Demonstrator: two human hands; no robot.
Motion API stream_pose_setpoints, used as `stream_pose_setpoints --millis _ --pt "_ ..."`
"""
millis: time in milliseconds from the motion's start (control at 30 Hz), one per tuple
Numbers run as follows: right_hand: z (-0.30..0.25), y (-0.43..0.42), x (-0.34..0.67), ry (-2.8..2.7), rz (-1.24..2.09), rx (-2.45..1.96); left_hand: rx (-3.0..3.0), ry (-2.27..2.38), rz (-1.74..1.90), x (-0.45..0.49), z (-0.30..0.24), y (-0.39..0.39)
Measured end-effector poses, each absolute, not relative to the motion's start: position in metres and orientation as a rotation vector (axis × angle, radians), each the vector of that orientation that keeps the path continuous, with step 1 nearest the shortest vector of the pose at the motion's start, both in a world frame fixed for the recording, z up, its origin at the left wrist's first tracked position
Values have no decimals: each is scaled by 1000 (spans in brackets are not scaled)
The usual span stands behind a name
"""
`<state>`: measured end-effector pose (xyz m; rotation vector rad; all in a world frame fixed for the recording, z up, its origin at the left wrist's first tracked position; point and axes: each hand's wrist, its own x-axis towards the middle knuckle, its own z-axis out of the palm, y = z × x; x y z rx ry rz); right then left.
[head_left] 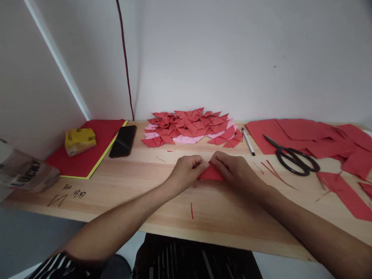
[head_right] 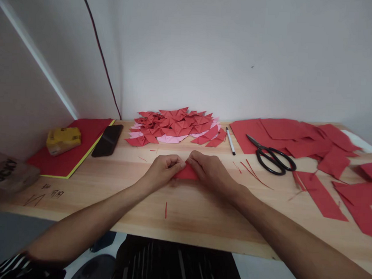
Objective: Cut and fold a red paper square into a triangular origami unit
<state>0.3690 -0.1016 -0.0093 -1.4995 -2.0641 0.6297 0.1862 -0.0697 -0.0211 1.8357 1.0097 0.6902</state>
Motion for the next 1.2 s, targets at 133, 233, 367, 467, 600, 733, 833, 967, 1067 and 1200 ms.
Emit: stream_pose_setpoints --millis 133,233,367,467,600,733,833,967,1067,1200 --pt "-15 -98 372 -2070 569 -1526 1864 1033 636 183 -19 -69" --pt "-19 -95 375 -2058 508 -1495 1885 1012 581 179 -14 -71" --pt "-22 -92 376 -2055 465 -1491 1959 1048 550 176 -7 -72" --pt "-23 -91 376 -2050 449 -1507 1989 1058 543 175 -7 -70" --pt "-25 -90 378 -2040 432 -1522 2026 1100 538 174 -11 -66" --pt "-27 -88 378 -2030 427 -1527 2014 1051 508 173 -10 -67" --pt "-28 -85 378 -2029 428 -1516 1971 982 475 172 -6 -69" --pt "-31 -80 380 -2036 425 -1480 1925 952 477 170 -5 -67" --pt "-32 -77 381 -2044 425 -1463 1906 964 482 170 -9 -63" --pt "-32 -74 381 -2060 420 -1457 1888 976 479 171 -14 -60"
